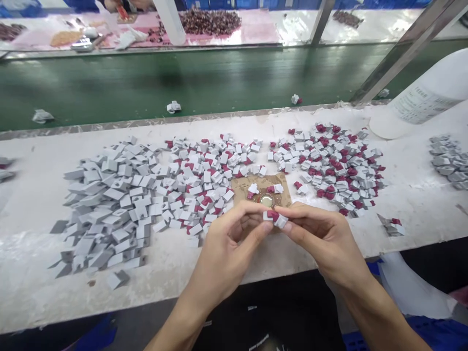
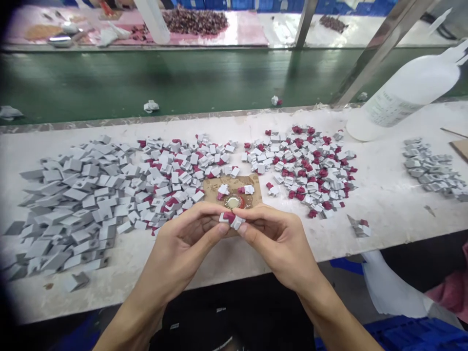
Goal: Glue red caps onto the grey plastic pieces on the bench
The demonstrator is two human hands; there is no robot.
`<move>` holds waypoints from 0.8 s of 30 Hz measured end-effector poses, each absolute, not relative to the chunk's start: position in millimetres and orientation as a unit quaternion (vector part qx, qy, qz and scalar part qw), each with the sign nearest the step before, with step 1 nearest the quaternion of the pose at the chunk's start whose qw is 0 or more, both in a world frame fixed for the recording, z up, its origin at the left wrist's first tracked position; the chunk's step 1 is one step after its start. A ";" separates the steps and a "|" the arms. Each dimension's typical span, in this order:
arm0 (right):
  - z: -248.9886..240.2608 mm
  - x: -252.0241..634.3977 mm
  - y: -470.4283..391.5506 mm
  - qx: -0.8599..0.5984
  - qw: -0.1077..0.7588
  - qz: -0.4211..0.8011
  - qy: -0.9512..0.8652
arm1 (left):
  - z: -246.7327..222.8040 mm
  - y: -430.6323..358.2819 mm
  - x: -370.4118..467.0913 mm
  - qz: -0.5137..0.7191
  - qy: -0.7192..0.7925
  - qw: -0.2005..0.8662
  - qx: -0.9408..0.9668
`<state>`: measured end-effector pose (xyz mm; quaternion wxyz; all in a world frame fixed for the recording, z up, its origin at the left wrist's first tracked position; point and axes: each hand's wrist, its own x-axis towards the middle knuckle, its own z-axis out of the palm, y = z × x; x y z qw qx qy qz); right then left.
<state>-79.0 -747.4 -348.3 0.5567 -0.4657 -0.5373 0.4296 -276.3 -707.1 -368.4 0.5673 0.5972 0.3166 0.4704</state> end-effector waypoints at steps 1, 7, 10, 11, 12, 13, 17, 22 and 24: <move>-345.7 -79.2 -745.6 -0.460 0.555 0.434 -0.540 | -365.8 -705.1 -277.7 0.469 0.320 0.554 0.609; -305.5 -67.8 -717.6 -0.464 0.454 0.423 -0.633 | -326.4 -674.8 -297.7 0.424 0.331 0.449 0.714; -269.9 -49.7 -666.4 -0.586 0.365 0.231 -0.685 | -292.5 -638.4 -304.8 0.403 0.376 0.339 0.762; -258.5 -43.1 -641.9 -0.624 0.360 0.165 -0.674 | -281.3 -621.5 -303.6 0.402 0.396 0.301 0.769; -248.3 -37.1 -615.0 -0.644 0.369 0.123 -0.659 | -270.9 -602.4 -300.0 0.402 0.415 0.268 0.771; -239.7 -32.0 -587.0 -0.666 0.368 0.081 -0.644 | -261.9 -581.6 -294.1 0.401 0.432 0.242 0.771; -225.1 -25.6 -491.9 -0.695 0.336 0.024 -0.635 | -243.8 -494.2 -255.7 0.404 0.497 0.203 0.741; -227.0 -34.0 -457.3 -0.695 0.306 0.036 -0.650 | -248.3 -413.3 -208.8 0.387 0.502 0.235 0.737; -222.4 -35.0 -463.6 -0.691 0.310 0.046 -0.651 | -249.9 -393.8 -193.7 0.377 0.468 0.270 0.752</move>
